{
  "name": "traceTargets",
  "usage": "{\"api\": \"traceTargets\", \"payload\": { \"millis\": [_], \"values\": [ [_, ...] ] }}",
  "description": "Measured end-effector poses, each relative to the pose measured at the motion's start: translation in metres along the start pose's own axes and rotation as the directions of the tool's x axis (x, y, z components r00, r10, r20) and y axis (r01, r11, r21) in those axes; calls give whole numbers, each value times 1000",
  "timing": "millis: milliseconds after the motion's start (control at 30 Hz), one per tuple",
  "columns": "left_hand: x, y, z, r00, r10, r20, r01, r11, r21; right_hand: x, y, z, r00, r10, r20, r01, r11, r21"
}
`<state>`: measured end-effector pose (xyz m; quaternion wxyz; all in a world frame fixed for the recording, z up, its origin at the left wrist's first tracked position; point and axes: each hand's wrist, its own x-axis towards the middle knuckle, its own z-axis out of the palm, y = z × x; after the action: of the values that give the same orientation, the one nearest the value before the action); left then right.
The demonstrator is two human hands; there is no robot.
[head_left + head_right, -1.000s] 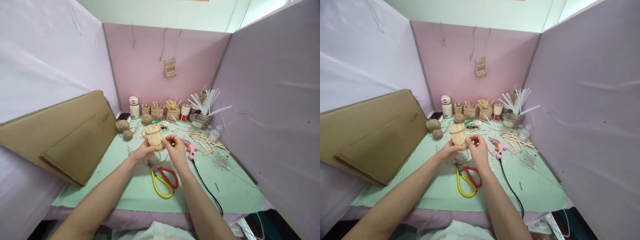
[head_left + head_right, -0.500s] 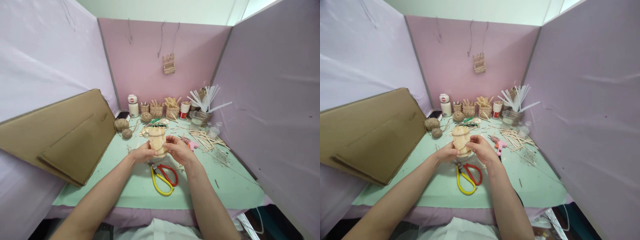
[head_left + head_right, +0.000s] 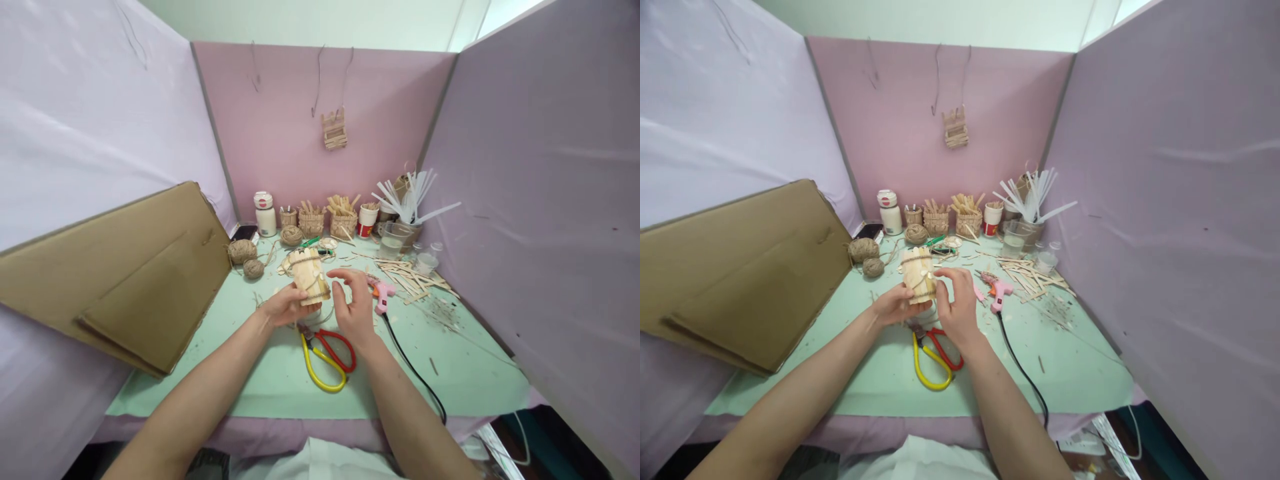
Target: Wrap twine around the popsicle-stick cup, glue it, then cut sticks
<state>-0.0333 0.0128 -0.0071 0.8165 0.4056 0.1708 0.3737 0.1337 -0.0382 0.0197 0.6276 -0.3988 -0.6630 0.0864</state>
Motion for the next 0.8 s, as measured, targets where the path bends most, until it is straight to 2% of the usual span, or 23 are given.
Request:
{"api": "traceTargets", "payload": {
  "millis": [67,167,400,667,800],
  "values": [
    [0,0,0,1000,10,5,-10,1000,-1,-2,-2,-1,994,-105,39,106,994,-30],
    [0,0,0,1000,23,6,-23,1000,14,-5,0,1,983,-165,86,170,984,-58],
    [0,-1,2,1000,22,-9,-22,1000,9,-5,4,3,978,-172,121,187,974,-129],
    [2,0,2,998,-5,-57,3,999,-41,-7,5,3,982,-176,66,182,979,-89],
    [2,0,3,995,-10,-101,6,999,-40,-7,6,4,981,-171,96,180,979,-100]
  ]
}}
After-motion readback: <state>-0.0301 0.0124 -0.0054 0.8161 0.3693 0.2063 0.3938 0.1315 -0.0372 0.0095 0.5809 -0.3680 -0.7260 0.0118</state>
